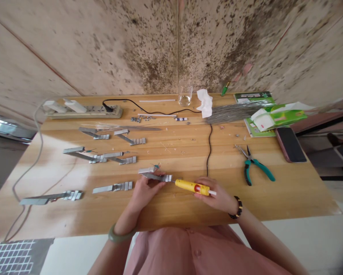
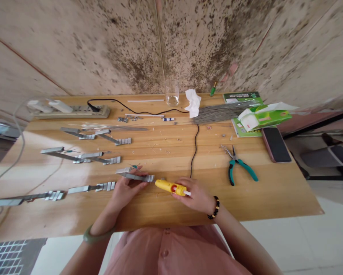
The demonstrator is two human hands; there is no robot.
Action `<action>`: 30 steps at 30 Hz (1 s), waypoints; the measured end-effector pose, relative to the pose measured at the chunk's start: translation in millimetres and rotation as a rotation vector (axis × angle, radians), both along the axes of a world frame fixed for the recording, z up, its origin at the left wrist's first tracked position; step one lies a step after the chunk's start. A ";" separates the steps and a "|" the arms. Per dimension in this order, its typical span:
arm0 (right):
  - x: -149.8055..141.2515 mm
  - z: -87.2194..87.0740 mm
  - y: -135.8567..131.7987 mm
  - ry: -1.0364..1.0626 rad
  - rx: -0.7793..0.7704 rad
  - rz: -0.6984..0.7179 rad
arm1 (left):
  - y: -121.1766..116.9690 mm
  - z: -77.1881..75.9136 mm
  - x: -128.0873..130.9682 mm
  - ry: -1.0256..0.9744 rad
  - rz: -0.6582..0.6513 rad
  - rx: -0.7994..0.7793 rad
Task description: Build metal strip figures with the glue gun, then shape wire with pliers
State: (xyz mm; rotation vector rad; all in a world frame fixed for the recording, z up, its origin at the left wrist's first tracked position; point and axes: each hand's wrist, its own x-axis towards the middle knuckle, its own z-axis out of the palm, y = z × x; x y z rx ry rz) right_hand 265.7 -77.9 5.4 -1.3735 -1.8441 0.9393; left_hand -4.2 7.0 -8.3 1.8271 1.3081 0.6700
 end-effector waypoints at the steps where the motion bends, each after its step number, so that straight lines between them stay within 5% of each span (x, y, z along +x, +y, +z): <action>1: 0.1 0.1 -0.1 0.002 -0.004 0.004 | 0.1 -0.1 0.0 0.001 0.001 -0.001; 30: -1.4 0.6 0.4 -0.003 0.067 0.005 | -0.3 3.1 1.1 -0.002 0.006 -0.010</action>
